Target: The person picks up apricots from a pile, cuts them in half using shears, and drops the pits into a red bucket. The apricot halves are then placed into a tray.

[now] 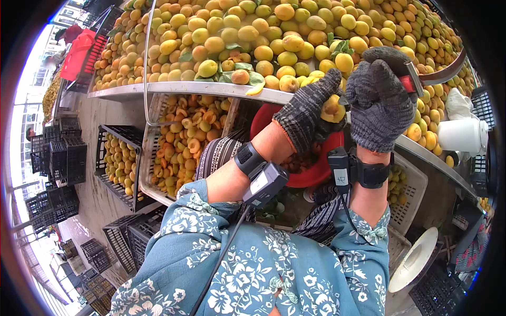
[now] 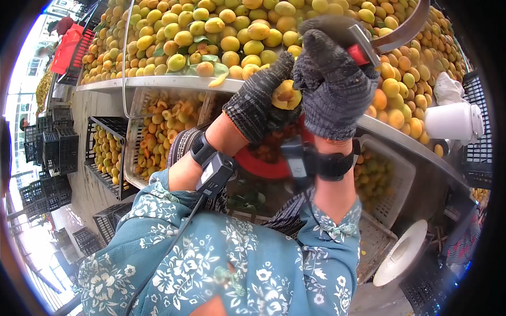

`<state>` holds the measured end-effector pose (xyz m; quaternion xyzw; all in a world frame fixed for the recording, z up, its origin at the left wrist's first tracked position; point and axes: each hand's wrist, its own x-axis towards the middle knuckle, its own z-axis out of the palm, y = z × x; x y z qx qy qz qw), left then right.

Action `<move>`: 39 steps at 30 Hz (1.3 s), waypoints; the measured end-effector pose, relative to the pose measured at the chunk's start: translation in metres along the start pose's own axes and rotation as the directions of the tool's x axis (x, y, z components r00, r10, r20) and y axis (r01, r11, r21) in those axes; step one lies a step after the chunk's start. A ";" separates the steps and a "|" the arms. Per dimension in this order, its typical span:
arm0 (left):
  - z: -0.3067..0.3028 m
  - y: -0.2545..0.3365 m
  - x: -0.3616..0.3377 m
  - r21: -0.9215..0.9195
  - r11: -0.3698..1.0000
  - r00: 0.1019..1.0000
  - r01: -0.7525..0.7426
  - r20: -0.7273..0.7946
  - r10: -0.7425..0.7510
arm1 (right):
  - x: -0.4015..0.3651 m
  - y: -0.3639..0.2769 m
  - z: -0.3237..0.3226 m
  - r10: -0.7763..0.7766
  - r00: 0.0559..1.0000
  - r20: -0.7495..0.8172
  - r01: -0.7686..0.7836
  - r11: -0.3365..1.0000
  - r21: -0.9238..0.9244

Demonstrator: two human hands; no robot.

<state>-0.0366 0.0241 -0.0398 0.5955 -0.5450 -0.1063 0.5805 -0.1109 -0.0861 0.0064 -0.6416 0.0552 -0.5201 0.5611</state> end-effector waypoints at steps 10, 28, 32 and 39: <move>-0.007 -0.014 0.006 0.186 0.979 0.996 -0.088 0.046 0.081 | -0.003 -0.012 0.008 0.360 0.933 0.021 -0.344 0.873 0.345; -0.007 -0.009 0.010 0.168 0.985 0.992 0.034 0.110 -0.053 | 0.003 -0.012 0.017 0.341 0.939 -0.041 -0.299 0.871 0.390; 0.005 -0.027 -0.001 0.060 0.998 0.999 0.021 -0.037 -0.019 | 0.009 0.005 -0.006 0.444 0.893 0.077 -0.356 0.591 0.724; -0.012 -0.002 0.012 -0.692 0.463 0.777 0.554 0.229 -0.587 | 0.013 0.005 -0.006 0.448 0.894 0.029 -0.340 0.633 0.695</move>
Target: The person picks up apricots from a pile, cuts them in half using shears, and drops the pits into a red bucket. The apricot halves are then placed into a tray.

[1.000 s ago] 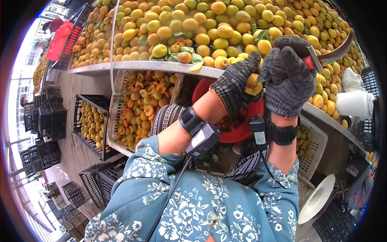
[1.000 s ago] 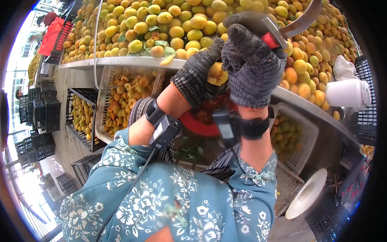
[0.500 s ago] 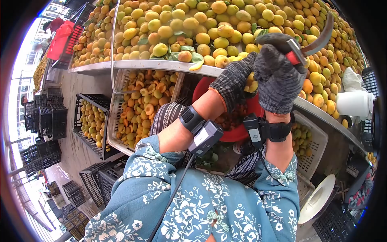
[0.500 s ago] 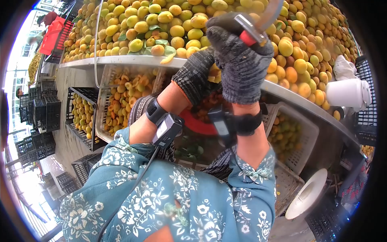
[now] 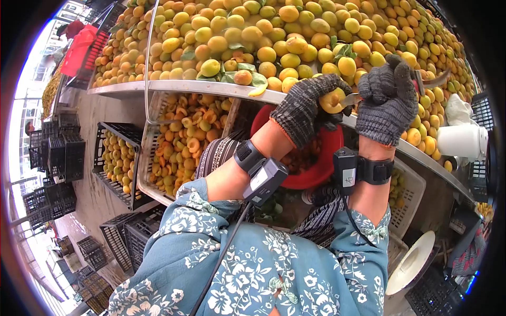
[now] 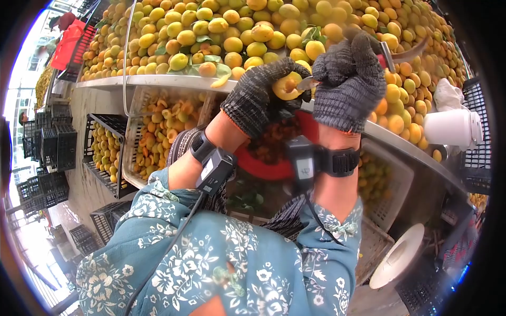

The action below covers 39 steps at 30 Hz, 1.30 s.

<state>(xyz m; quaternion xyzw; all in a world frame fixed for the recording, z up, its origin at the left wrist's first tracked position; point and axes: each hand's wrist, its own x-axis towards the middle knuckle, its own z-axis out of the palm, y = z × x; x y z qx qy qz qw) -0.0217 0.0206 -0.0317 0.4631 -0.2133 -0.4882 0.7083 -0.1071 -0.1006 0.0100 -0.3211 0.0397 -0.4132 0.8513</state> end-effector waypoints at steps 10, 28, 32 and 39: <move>0.013 0.007 -0.001 0.378 0.830 0.912 -0.410 0.149 0.383 | -0.004 0.002 0.016 -0.184 0.978 -0.102 0.154 0.956 -0.250; 0.011 -0.013 0.005 0.227 0.898 0.923 -0.376 0.009 0.384 | -0.005 0.006 0.021 -0.227 0.967 -0.112 0.179 0.926 -0.332; 0.014 -0.009 0.001 0.385 0.850 0.919 -0.359 -0.016 0.395 | -0.008 0.011 0.016 -0.324 0.946 -0.014 0.263 0.793 -0.549; 0.007 -0.015 0.008 0.656 0.572 0.831 -0.492 0.156 0.534 | -0.006 0.015 0.009 -0.463 0.858 0.224 0.449 0.461 -0.765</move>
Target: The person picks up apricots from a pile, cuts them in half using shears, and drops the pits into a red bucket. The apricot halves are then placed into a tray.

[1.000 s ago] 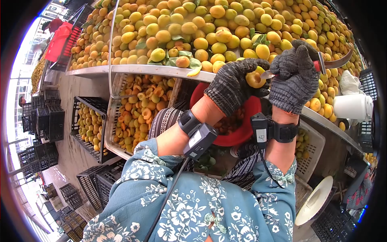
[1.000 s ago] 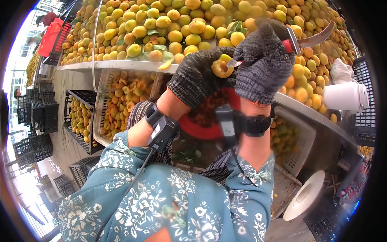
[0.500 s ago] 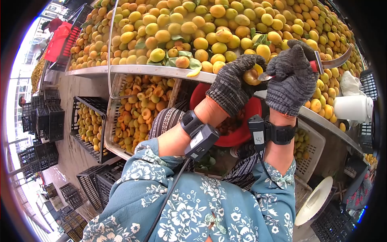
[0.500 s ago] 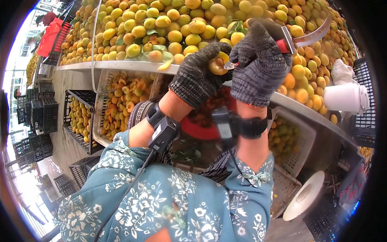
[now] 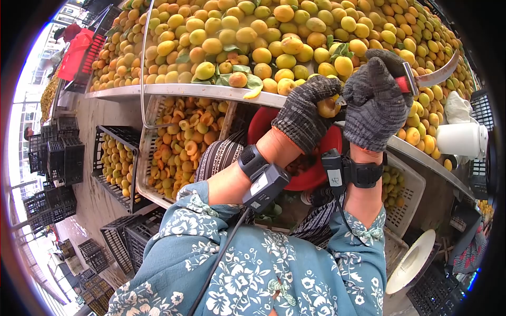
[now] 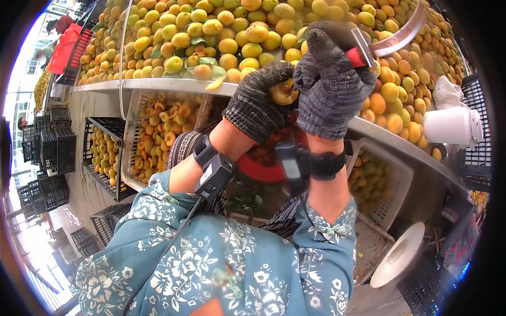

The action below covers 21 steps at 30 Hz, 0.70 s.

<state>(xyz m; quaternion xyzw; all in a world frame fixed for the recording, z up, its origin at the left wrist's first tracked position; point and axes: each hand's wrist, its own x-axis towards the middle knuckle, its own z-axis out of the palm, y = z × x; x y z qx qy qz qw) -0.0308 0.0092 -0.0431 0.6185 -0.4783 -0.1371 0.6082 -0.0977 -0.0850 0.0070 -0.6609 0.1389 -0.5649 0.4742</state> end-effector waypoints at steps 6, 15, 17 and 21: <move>0.004 -0.002 0.000 -0.087 0.993 0.996 -0.079 -0.036 0.076 | -0.004 -0.023 0.011 0.330 0.944 -0.024 -0.302 0.890 0.340; 0.007 0.000 -0.004 -0.174 0.976 0.992 0.129 0.034 -0.125 | -0.008 -0.034 0.036 0.148 0.959 -0.243 -0.199 0.959 -0.200; 0.007 -0.005 -0.005 -0.181 0.979 0.995 0.095 0.018 -0.093 | -0.007 -0.032 0.034 0.191 0.956 -0.222 -0.220 0.969 -0.112; 0.004 -0.011 0.000 0.132 0.991 0.999 -0.010 -0.046 0.016 | -0.006 -0.019 0.016 0.351 0.929 -0.115 -0.319 0.919 0.230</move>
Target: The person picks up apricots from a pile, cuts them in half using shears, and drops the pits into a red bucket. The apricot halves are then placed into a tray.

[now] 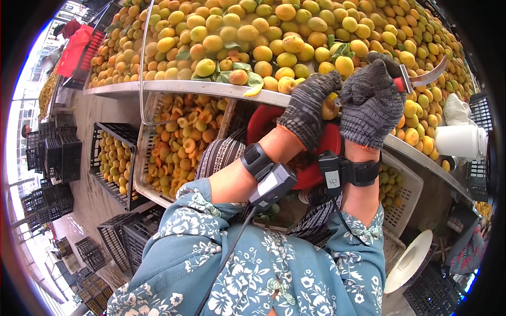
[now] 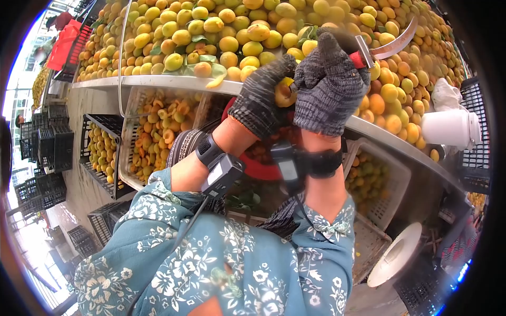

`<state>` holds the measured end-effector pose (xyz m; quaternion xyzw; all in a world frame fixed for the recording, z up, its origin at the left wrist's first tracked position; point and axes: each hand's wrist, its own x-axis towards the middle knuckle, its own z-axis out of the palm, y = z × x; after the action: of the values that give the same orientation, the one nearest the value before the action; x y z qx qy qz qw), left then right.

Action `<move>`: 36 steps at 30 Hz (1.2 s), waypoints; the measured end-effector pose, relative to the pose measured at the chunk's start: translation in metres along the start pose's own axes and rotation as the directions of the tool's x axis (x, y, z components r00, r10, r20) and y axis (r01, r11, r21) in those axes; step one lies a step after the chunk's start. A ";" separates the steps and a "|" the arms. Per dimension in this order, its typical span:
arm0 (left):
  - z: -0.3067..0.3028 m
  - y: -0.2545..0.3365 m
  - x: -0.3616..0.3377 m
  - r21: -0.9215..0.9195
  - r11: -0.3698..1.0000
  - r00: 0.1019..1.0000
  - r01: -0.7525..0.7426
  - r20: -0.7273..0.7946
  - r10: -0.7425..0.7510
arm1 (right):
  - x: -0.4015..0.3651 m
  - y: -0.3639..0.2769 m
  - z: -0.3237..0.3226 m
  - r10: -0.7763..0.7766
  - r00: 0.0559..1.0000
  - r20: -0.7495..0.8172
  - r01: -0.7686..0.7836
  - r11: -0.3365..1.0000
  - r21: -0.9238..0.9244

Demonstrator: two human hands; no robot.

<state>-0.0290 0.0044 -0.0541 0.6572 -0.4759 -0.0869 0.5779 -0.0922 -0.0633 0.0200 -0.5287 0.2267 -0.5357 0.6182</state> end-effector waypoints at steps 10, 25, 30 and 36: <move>0.021 0.006 -0.007 -0.377 0.917 0.982 0.134 -0.072 -0.173 | 0.008 0.006 -0.010 0.176 0.978 0.107 -0.201 0.936 0.290; 0.016 0.018 -0.009 -0.152 0.979 0.980 0.137 -0.124 -0.156 | 0.020 0.022 -0.021 0.367 0.915 0.169 -0.394 0.719 0.572; 0.013 0.023 0.005 -0.845 0.199 0.691 0.496 0.246 -0.680 | 0.018 0.024 -0.018 0.329 0.937 0.117 -0.339 0.775 0.534; 0.016 0.000 -0.005 -0.064 0.983 0.984 0.174 -0.031 -0.176 | 0.016 0.018 -0.019 0.276 0.952 0.134 -0.306 0.835 0.457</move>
<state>-0.0425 -0.0024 -0.0615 0.6801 -0.4028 -0.1399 0.5964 -0.0956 -0.0878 0.0022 -0.3379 0.1477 -0.4575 0.8091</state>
